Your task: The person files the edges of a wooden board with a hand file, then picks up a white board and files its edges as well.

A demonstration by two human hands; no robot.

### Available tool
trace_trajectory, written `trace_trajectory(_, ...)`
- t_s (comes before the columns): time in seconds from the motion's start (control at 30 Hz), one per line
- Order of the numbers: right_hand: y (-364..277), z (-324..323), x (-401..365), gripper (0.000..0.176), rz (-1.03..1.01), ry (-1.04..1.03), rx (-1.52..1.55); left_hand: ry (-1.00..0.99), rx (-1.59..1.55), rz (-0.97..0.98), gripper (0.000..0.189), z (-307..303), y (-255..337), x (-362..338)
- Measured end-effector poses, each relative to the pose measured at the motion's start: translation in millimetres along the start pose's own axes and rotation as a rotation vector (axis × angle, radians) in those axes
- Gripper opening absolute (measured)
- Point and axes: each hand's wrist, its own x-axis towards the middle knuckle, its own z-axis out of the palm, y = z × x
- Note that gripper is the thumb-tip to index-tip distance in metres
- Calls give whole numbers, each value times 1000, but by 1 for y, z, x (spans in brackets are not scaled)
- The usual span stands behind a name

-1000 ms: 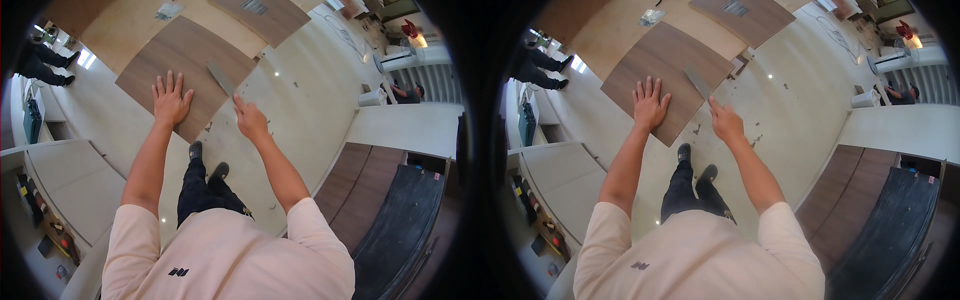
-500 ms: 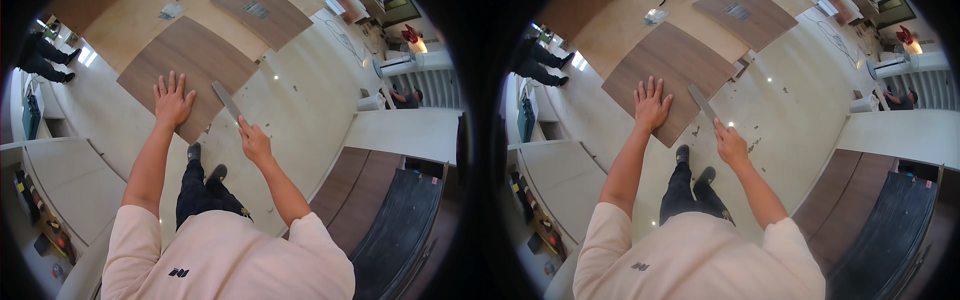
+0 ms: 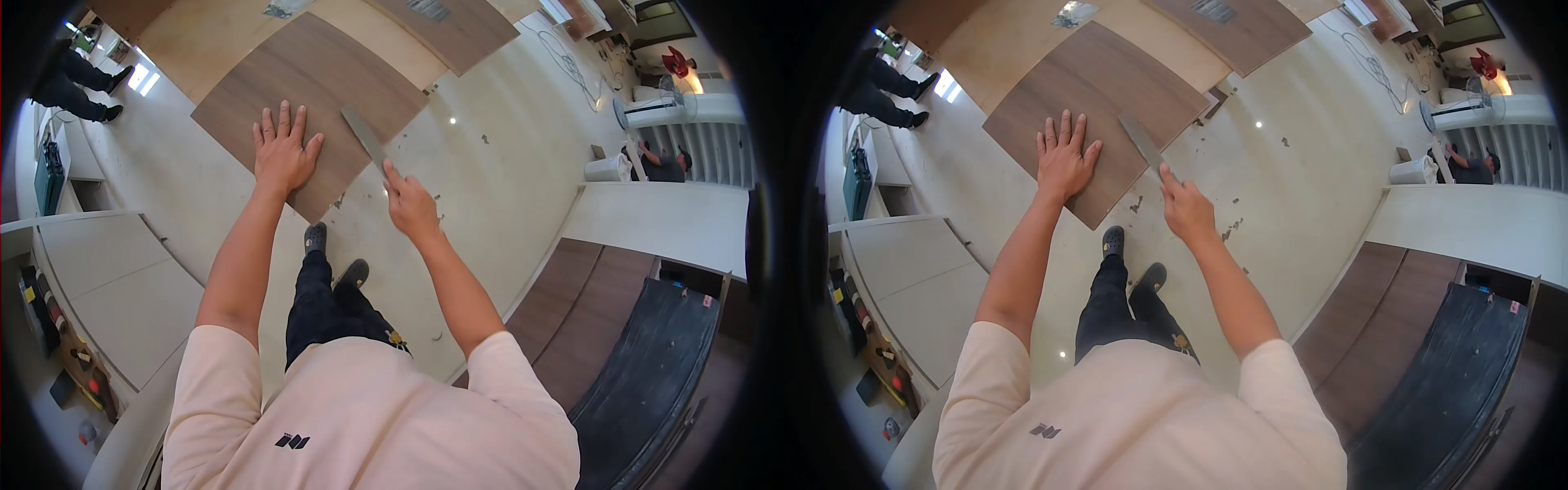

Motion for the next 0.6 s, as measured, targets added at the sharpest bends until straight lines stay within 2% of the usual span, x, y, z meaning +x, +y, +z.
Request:
trace_trajectory(0.13, -1, -8, 28, 43, -12, 27, -54, -2, -32, 7, 71, -1, 0, -1)
trace_trajectory(0.23, 2, -11, -20, 41, 19, -61, -18, 1, -44, 4, 71, -1, -1, 3)
trace_trajectory(0.33, 2, 0, -13, 41, -10, -2, -21, 14, -24, 3, 71, 4, -3, -2)
trace_trajectory(0.43, -3, 0, 33, 43, 1, 1, -30, 39, -15, 19, 70, 1, -1, 1)
trace_trajectory(0.53, -2, -3, 16, 42, -24, 19, -64, 37, -21, 24, 70, 0, -2, -1)
trace_trajectory(0.6, -8, -8, -16, 41, 49, -60, 5, 25, -18, 17, 70, -1, -1, 3)
